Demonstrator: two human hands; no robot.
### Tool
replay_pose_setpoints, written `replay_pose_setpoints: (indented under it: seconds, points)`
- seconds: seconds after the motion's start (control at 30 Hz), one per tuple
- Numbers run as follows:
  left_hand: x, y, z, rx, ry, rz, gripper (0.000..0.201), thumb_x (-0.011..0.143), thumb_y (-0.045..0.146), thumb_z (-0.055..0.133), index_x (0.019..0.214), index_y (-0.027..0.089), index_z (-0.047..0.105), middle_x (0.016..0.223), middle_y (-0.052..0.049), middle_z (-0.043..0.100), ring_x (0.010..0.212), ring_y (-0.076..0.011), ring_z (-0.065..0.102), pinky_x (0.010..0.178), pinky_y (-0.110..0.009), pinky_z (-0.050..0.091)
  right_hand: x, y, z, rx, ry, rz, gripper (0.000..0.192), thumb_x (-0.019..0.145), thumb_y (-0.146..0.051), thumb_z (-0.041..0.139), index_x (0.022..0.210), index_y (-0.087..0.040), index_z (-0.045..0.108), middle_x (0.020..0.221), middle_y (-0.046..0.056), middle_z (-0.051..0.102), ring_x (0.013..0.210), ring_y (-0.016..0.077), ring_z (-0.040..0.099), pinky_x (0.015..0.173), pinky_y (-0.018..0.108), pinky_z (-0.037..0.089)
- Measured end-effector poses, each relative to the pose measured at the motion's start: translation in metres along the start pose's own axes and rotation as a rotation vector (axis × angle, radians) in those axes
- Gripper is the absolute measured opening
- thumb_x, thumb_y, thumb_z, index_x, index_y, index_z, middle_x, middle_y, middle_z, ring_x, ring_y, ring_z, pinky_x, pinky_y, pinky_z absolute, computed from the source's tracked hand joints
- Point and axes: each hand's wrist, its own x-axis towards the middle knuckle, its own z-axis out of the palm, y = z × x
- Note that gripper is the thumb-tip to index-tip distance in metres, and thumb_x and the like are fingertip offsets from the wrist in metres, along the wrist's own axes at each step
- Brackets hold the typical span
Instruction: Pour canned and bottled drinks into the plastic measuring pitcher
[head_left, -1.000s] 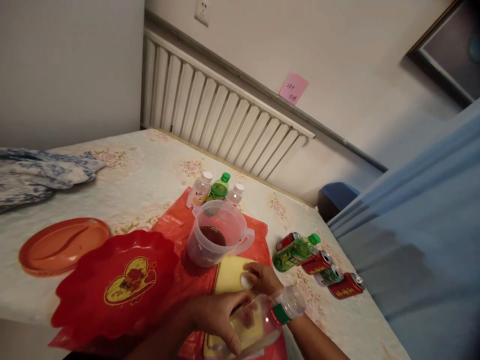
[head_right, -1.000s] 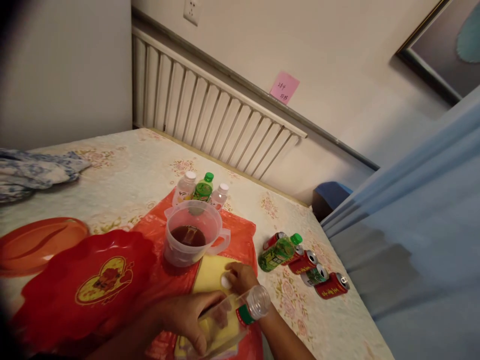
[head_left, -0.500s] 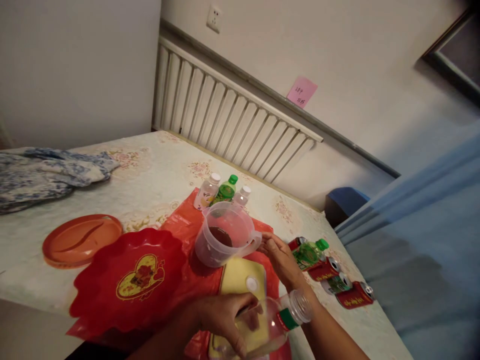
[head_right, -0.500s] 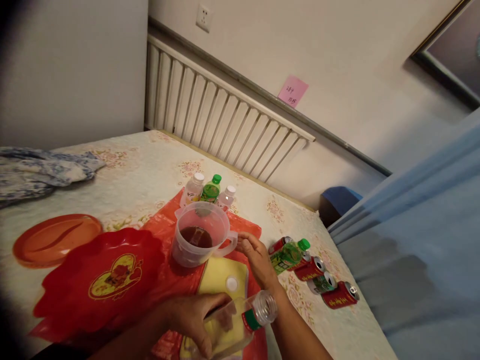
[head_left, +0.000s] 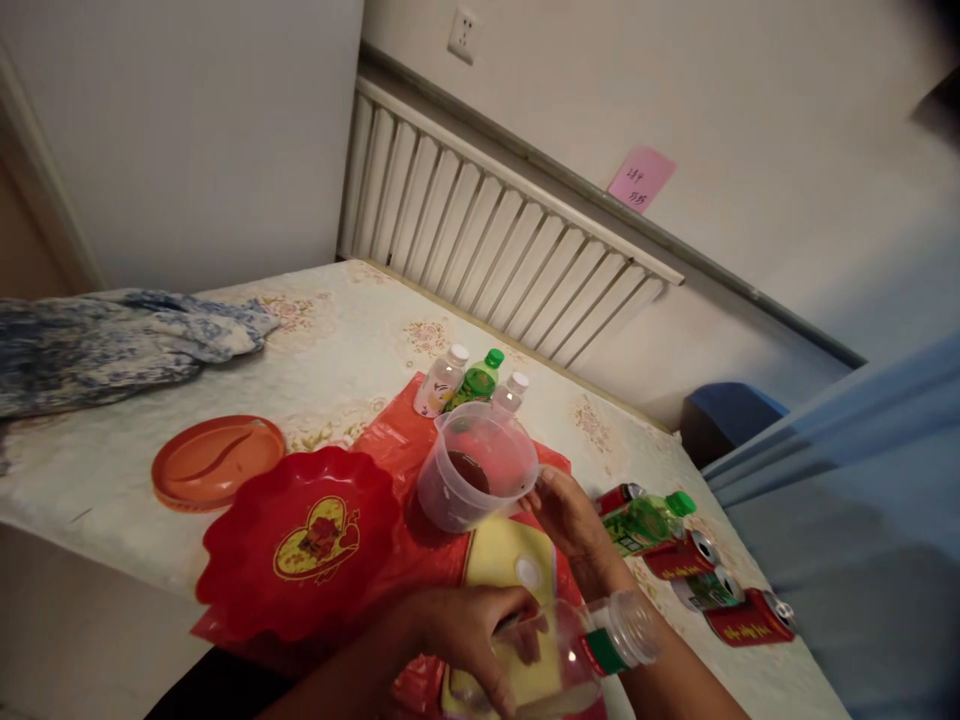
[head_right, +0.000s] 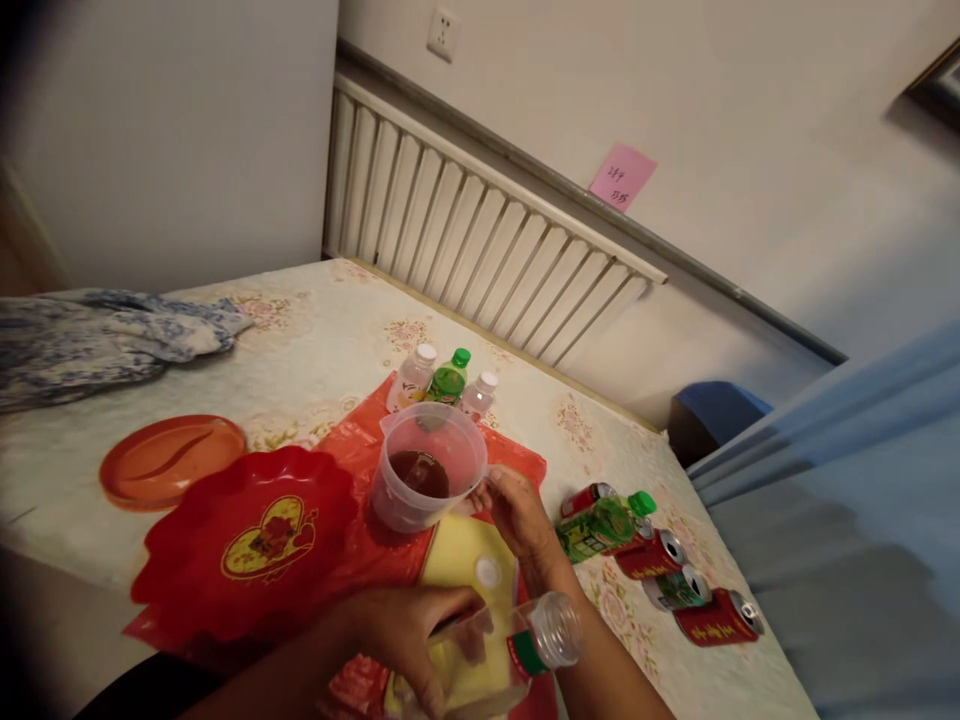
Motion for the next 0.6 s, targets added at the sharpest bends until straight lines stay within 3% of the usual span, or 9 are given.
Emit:
replay_pose_setpoints:
  seconds: [0.2,0.37,0.6]
  points:
    - [-0.002,0.008,0.001,0.042,0.024,-0.078,0.082,0.034,0.051,0.089,0.105,0.023,0.059,0.098,0.001,0.059,0.093,-0.0263,0.057,0.084,-0.039,0.046,0.007,-0.009,0.009,0.058,0.017,0.011,0.037,0.080,-0.046,0.059,0.056,-0.021,0.047,0.054,-0.005,0.036,0.055,0.0127,0.035,0.060,0.028,0.036]
    - [-0.002,0.009,0.001,0.043,0.008,-0.083,0.081,0.035,0.053,0.087,0.105,0.023,0.059,0.098,0.000,0.059,0.094,-0.0269,0.056,0.083,-0.039,0.045,0.013,-0.018,0.017,0.047,-0.005,-0.002,0.033,0.081,-0.041,0.060,0.058,-0.020,0.048,0.057,-0.004,0.039,0.056,0.0120,0.034,0.058,0.027,0.033]
    - [-0.001,0.004,-0.002,0.126,-0.014,-0.100,0.081,0.038,0.040,0.089,0.111,0.023,0.057,0.101,0.001,0.060,0.093,-0.0250,0.057,0.077,-0.033,0.046,0.015,-0.026,0.020,0.056,-0.002,-0.026,0.034,0.080,-0.040,0.063,0.057,-0.019,0.050,0.056,-0.004,0.041,0.056,0.0120,0.036,0.058,0.028,0.032]
